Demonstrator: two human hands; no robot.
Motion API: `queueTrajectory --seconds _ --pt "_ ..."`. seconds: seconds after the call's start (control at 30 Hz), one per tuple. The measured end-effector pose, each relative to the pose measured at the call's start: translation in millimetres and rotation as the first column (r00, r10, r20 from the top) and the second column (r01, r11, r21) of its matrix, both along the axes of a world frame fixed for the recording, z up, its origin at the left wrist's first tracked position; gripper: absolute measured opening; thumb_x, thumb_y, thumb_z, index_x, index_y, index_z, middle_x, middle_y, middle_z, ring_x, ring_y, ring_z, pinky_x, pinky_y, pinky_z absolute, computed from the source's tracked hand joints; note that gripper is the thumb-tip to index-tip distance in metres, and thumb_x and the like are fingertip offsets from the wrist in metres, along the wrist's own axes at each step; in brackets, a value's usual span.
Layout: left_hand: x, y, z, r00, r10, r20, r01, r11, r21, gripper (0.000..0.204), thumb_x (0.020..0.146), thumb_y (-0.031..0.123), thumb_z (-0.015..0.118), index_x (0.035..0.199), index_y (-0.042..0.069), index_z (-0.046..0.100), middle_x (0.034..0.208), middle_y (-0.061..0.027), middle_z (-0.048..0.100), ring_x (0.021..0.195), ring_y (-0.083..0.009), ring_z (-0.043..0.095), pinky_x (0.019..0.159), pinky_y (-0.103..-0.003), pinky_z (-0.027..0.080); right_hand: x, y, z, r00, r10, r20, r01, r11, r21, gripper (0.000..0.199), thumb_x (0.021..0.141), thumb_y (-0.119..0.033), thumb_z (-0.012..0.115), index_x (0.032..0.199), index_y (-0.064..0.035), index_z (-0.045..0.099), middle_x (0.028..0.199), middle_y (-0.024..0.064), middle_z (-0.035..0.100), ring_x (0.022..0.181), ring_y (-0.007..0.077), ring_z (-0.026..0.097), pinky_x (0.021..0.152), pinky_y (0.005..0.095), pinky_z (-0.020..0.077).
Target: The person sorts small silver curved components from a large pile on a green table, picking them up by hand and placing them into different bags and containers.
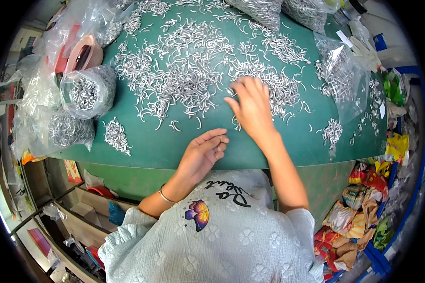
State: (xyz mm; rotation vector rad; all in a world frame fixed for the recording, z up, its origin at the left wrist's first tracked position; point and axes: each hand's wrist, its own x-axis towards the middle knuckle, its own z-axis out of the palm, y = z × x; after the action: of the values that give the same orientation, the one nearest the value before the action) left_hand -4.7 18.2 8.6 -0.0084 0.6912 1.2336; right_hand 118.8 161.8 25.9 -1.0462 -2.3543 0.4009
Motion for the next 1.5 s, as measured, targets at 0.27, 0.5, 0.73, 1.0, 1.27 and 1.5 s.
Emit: queueTrajectory --seconds 0.27,0.5,0.73,1.0,1.27,1.5 --pt "5.3 5.3 9.8 0.995 -0.002 -0.098 -0.003 0.999 -0.050 0.030 0.097 0.007 0.051 0.124 -0.005 0.056 0.107 -0.0118 0.066 0.097 -0.0167 0.062 0.088 -0.031 0.050 17.9 -13.3 2.3 0.998 -0.035 -0.045 0.026 0.982 -0.189 0.009 0.080 -0.004 0.068 0.087 -0.0051 0.062 0.087 0.0069 0.061 0.087 0.0254 0.053 0.083 0.0380 0.0351" --pt "9.8 17.0 13.8 0.992 0.092 -0.088 -0.100 0.992 -0.081 0.034 0.100 0.014 0.049 0.128 -0.004 0.051 0.106 -0.0105 0.065 0.095 -0.0170 0.061 0.086 -0.031 0.049 33.5 -28.4 19.0 0.984 0.023 -0.178 -0.081 0.942 -0.326 0.013 0.080 -0.001 0.067 0.093 -0.0026 0.065 0.087 0.0095 0.063 0.083 0.0275 0.057 0.079 0.0365 0.0447" --pt "0.8 -3.6 3.2 1.000 0.021 -0.016 -0.022 0.996 -0.087 0.024 0.101 0.014 0.047 0.116 -0.002 0.055 0.082 -0.0027 0.053 0.069 -0.0099 0.046 0.065 -0.024 0.041 21.7 -31.9 12.7 0.999 -0.031 0.017 0.032 0.999 -0.028 0.016 0.077 -0.009 0.072 0.091 -0.0076 0.065 0.098 0.0070 0.059 0.094 0.0271 0.052 0.080 0.0392 0.0381" --pt "14.7 11.3 33.9 0.993 0.103 -0.059 -0.115 0.963 -0.244 0.031 0.101 0.014 0.045 0.126 -0.003 0.053 0.085 -0.0036 0.055 0.071 -0.0097 0.048 0.065 -0.023 0.042 32.1 -44.0 28.5 0.977 0.194 -0.089 -0.211 0.935 -0.286 0.015 0.077 -0.008 0.070 0.091 -0.0069 0.065 0.097 0.0059 0.060 0.096 0.0261 0.053 0.082 0.0379 0.0369" --pt "8.7 -11.8 -15.5 0.959 -0.165 0.231 0.151 0.985 0.077 0.031 0.100 0.013 0.051 0.127 -0.002 0.055 0.091 -0.0043 0.059 0.073 -0.0094 0.048 0.065 -0.023 0.043 37.9 -33.3 -0.2 0.995 -0.031 0.098 0.033 0.999 -0.018 0.008 0.080 -0.005 0.066 0.087 -0.0057 0.065 0.100 0.0060 0.060 0.095 0.0263 0.052 0.086 0.0388 0.0357" --pt "12.9 -12.7 -5.3 0.992 -0.124 0.022 0.125 0.992 -0.025 0.032 0.096 0.005 0.053 0.127 -0.004 0.055 0.108 -0.0103 0.065 0.089 -0.0131 0.060 0.078 -0.026 0.049 38.8 -39.9 6.3 0.990 -0.056 0.127 0.063 0.997 -0.053 0.014 0.080 -0.006 0.067 0.093 -0.0065 0.062 0.106 0.0055 0.057 0.099 0.0251 0.050 0.085 0.0407 0.0345"
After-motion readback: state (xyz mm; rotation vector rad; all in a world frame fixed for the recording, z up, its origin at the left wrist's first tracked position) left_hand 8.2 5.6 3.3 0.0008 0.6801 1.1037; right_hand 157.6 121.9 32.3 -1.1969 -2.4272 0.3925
